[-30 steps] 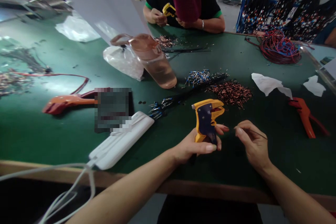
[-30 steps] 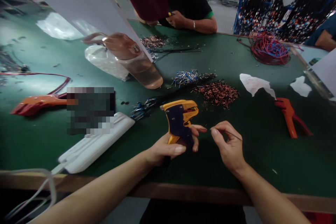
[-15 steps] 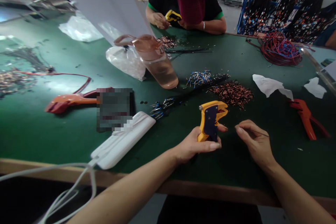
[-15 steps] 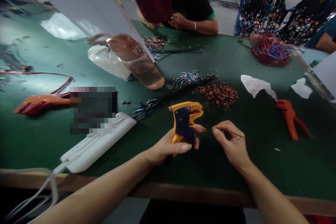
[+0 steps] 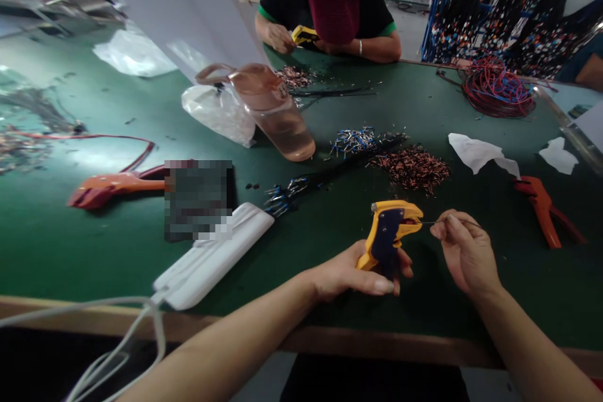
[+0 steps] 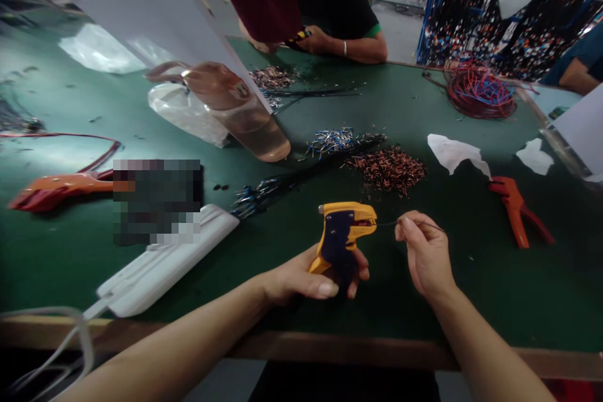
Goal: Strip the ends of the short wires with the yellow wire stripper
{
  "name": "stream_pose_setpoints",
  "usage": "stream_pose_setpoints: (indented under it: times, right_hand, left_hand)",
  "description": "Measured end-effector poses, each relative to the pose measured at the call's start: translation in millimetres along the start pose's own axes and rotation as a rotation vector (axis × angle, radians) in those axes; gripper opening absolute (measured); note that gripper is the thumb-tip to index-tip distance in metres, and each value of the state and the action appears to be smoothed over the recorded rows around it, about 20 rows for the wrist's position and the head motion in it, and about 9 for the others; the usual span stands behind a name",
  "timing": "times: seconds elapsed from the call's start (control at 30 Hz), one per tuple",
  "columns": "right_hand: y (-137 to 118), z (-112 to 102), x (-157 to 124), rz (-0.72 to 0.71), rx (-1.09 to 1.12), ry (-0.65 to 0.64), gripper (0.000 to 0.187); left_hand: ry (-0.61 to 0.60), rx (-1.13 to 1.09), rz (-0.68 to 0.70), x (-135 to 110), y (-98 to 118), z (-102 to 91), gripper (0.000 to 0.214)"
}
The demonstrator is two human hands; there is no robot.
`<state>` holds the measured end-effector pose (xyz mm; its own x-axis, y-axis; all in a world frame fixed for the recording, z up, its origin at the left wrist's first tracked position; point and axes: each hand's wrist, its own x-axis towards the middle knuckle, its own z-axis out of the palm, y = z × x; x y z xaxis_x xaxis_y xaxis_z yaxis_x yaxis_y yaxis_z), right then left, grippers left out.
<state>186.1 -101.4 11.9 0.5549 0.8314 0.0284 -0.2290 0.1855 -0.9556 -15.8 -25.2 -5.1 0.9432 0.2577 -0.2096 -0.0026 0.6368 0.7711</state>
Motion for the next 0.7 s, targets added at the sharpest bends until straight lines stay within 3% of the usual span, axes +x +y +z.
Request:
stream_pose_setpoints:
  times: [0.37,0.7]
  right_hand:
    - [1.8,3.1,-3.3,0.068,-0.103,0.028,0.019]
    - [1.4,4.0,-4.7,0.041,-0.140,-0.005,0.020]
  left_hand:
    - [0.058,0.028,-0.027,-1.5,2.0,6.5,0.053]
    - [0.156,0.163,-0.016,-1.8,5.8,11.2,0.036]
